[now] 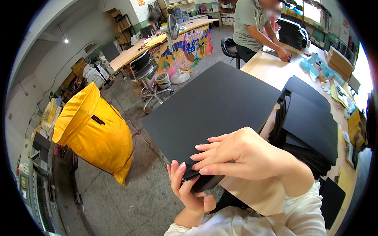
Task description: The person repeatedly picks up a black rectangular sheet from a pile on a wooden table, aligns it, and places it onto a growing stack. The person handles the sheets one by one, ensuring they are aligned before adding them to the pile. The task continues throughout the video with the person maintaining a steady rhythm of picking and stacking.
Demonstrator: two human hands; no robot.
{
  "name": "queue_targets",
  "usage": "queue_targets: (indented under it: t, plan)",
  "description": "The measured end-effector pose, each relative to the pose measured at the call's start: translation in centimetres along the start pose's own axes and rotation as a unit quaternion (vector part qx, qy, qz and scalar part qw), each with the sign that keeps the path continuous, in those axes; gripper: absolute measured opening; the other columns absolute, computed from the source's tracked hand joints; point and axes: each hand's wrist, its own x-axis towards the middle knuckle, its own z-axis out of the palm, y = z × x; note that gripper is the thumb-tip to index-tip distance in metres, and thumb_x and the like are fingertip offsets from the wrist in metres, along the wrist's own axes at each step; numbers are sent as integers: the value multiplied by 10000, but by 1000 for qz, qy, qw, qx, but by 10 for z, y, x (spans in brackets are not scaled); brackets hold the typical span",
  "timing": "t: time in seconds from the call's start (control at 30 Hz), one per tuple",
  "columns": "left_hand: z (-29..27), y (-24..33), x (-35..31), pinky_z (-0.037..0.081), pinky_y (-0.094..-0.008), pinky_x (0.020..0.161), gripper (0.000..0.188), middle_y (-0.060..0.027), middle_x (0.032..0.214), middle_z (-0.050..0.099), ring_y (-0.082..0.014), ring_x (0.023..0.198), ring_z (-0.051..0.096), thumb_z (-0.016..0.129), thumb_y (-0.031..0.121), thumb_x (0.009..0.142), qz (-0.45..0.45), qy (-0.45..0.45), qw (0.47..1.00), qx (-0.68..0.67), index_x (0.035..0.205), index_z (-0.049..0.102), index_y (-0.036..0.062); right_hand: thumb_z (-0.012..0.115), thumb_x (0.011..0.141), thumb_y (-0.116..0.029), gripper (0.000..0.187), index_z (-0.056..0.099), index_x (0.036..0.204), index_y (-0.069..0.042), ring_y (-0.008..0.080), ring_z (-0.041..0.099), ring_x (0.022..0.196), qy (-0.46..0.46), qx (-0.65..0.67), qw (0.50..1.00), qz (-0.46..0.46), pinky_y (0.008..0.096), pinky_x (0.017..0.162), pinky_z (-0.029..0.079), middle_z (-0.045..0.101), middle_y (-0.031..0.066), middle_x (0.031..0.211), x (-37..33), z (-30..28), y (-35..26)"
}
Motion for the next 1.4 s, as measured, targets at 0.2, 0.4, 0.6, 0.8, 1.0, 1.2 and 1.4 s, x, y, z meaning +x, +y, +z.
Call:
queue_targets:
  t: [0.2,0.4,0.6,0.8,1.0,1.2,1.4]
  plan:
    - [-6,7,8,213,-592,1149,525,-180,1382,453,-420,1329,424,438,491,950,-9,-17,1000,2,1242,484,58,700,860,-331,283,732,1030,-108,261,676,1057,24,-89,992,-88,376,926,540,726,91,1037,-7,2,4]
    - [2,44,15,190,-602,1132,701,-270,1578,132,-431,1454,170,381,585,984,-15,10,998,63,1410,395,29,594,837,-53,346,663,1177,-55,245,660,1088,147,-225,940,-209,371,955,537,671,96,1205,-24,1,2]
    - [13,83,-8,283,-531,1123,473,-259,1476,345,-388,1394,331,441,385,1003,126,87,987,-39,1290,479,10,655,892,-38,42,656,934,-33,179,687,907,645,-229,725,-81,332,814,554,700,102,942,-117,-67,-82]
    - [69,167,-75,448,-512,940,282,-153,1172,589,-345,1093,579,603,218,880,201,-316,867,-329,1095,615,37,636,959,-161,105,628,1029,-83,102,612,956,779,158,597,-111,238,860,483,652,6,1026,-292,-114,-141]
    - [133,262,-181,404,-454,1046,446,-146,1321,569,-337,1238,515,665,274,881,296,-503,709,-395,1272,598,68,593,983,-155,111,646,1018,-64,172,659,829,854,-236,462,-44,299,752,547,678,71,991,-478,-78,-228]
    - [153,296,-217,391,-440,1056,436,-128,1340,566,-316,1244,508,636,349,902,356,-536,673,-364,1279,617,129,561,923,-110,188,717,1013,-56,259,672,1036,458,-717,482,210,344,895,538,686,124,1157,-558,-1,-224]
    - [153,298,-222,418,-432,1025,428,-118,1319,578,-308,1219,521,660,350,882,362,-536,673,-358,1253,638,136,645,853,-50,290,698,1138,-51,272,621,1170,286,-467,718,429,393,1029,484,670,128,1210,-594,53,-165]
